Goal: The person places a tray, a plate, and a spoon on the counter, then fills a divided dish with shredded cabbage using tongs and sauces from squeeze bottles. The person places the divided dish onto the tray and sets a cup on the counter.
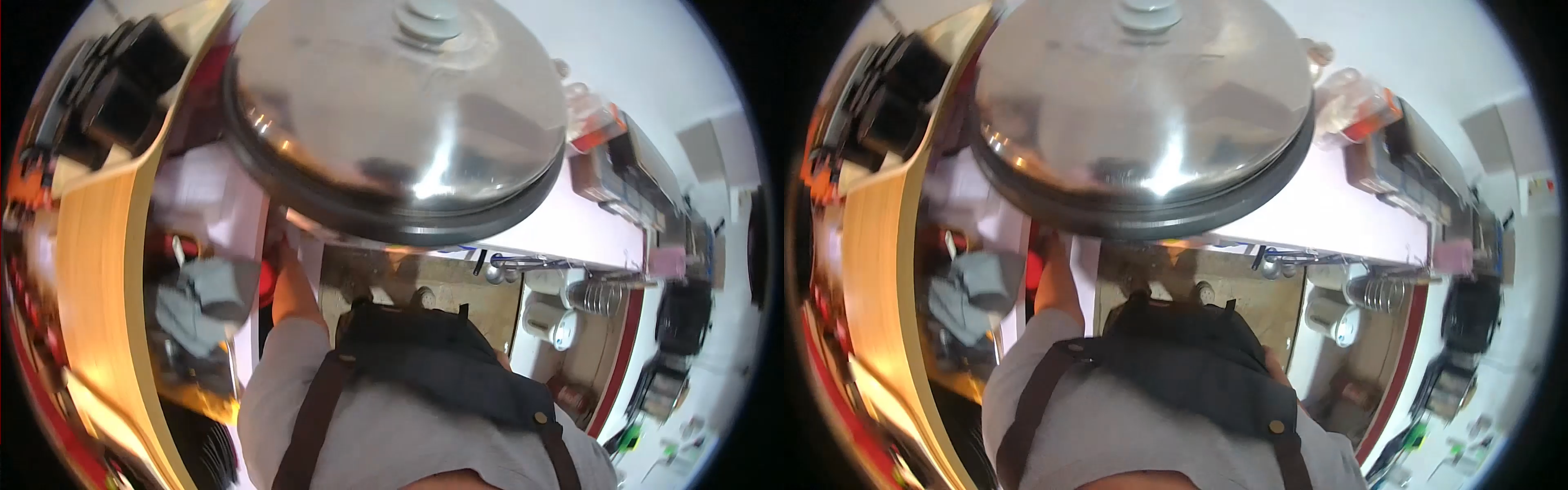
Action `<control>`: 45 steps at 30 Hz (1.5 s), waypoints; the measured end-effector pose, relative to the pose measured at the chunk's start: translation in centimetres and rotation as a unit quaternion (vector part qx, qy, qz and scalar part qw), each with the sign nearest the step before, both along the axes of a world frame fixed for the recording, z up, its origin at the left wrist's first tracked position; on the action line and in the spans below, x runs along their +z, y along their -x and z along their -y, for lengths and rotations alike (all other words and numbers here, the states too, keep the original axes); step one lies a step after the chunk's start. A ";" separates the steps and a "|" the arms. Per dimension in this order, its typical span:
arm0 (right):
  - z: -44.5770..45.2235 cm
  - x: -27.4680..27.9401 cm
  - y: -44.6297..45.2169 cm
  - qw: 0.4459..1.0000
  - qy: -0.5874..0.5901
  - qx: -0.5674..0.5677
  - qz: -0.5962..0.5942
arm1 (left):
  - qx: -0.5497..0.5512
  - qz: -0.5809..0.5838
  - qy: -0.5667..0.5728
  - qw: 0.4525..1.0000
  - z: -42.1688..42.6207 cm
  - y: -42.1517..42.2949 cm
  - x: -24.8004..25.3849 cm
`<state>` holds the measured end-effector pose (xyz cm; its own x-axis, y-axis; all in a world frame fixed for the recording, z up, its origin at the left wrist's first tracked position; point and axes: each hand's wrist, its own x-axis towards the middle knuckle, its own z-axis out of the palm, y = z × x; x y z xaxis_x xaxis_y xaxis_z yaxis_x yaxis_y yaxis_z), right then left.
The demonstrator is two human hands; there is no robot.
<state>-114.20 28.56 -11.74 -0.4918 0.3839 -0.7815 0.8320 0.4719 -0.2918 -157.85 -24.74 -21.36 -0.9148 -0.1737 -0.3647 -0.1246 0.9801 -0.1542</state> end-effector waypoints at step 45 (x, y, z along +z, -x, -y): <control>-18.1 -12.9 -13.3 0.910 0.283 -0.221 -0.206 | -0.008 -0.270 -0.326 0.906 -42.7 -13.9 33.0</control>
